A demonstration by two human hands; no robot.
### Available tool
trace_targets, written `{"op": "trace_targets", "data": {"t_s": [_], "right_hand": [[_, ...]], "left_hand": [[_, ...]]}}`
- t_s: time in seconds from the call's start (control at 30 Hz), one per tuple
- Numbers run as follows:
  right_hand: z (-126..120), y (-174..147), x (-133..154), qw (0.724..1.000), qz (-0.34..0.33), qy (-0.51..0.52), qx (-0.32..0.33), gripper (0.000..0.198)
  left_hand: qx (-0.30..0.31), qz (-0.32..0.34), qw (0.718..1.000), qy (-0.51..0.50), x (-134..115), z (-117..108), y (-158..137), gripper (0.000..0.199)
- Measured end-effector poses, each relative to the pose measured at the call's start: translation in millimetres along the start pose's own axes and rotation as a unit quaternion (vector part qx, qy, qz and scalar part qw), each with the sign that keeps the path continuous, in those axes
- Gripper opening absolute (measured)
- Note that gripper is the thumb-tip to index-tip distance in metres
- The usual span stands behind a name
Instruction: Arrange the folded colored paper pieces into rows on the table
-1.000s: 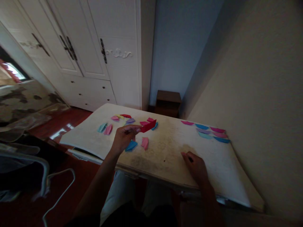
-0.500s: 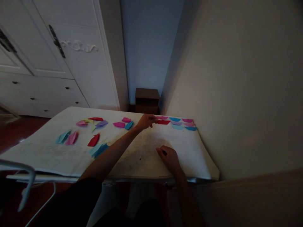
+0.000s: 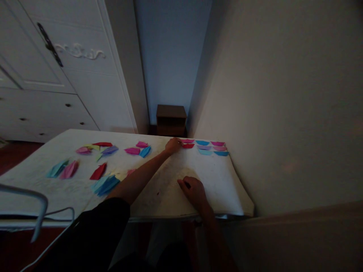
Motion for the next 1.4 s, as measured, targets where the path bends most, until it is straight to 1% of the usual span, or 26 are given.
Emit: {"op": "trace_targets", "data": {"t_s": [0.07,0.13,0.27,0.47,0.63,0.77,0.9,0.97,1.03,1.1,1.13,1.2,1.27,1.33,1.4], "right_hand": [[-0.7,-0.2,0.8,1.000,-0.003,0.002,0.000,0.043],[-1.1,-0.4,1.3,1.000,-0.006,0.005,0.000,0.043],[-1.4,-0.7,1.5,1.000,-0.006,0.004,0.002,0.044],[-0.7,-0.6,-0.2,1.000,0.005,0.004,0.012,0.043],[-1.2,0.1,-1.1,1.000,0.022,0.019,0.012,0.045],[-2.3,0.3,-1.0,0.999,0.030,0.037,0.014,0.046],[-1.3,-0.4,-4.3,0.999,0.031,0.024,0.002,0.047],[1.2,-1.4,-5.8,1.000,0.028,0.001,-0.006,0.045],[5.8,-3.2,-2.9,1.000,0.004,-0.005,-0.001,0.034],[11.4,-6.4,5.5,0.998,-0.045,0.027,0.025,0.025],[13.7,-8.6,11.0,0.995,-0.072,0.054,0.044,0.025],[15.0,-13.6,21.8,0.984,-0.116,0.108,0.078,0.029],[12.4,-18.9,31.0,0.975,-0.142,0.139,0.098,0.031],[9.8,-24.9,38.1,0.970,-0.153,0.150,0.113,0.033],[9.6,-32.4,43.7,0.966,-0.154,0.161,0.130,0.033]], "left_hand": [[-0.008,-0.003,1.000,0.011,0.8,-3.3,2.7,0.022],[-0.017,-0.009,1.000,0.022,1.6,-6.9,4.1,0.028],[-0.022,-0.008,0.999,0.035,-0.3,-11.4,0.8,0.036],[-0.004,0.049,0.998,0.034,-12.0,-10.0,-13.9,0.036],[-0.004,0.102,0.994,0.035,-22.4,-9.5,-33.1,0.035],[0.024,0.163,0.986,0.021,-34.5,-12.0,-66.0,0.033],[0.085,0.237,0.968,-0.006,-39.6,-20.6,-117.4,0.028],[0.120,0.270,0.954,-0.060,-38.3,-26.4,-145.8,0.029],[0.116,0.293,0.943,-0.110,-35.1,-34.2,-170.0,0.033],[0.111,0.337,0.925,-0.133,-34.1,-38.3,-191.2,0.036],[0.111,0.357,0.918,-0.137,-34.1,-38.8,-199.6,0.037],[0.113,0.382,0.907,-0.140,-34.0,-37.6,-210.8,0.040],[0.113,0.387,0.904,-0.142,-33.8,-35.6,-215.3,0.042],[0.127,0.389,0.899,-0.153,-34.6,-33.3,-217.5,0.042],[0.155,0.384,0.892,-0.182,-35.2,-31.7,-220.0,0.041]]}}
Point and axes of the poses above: each hand's wrist, its own y-axis towards the middle knuckle, its own z-axis out of the palm, x = y × z, the point moved 6 cm from there along y, towards the middle knuckle, and after that the axes turned 7 degrees about -x, right-handed, at the moved point
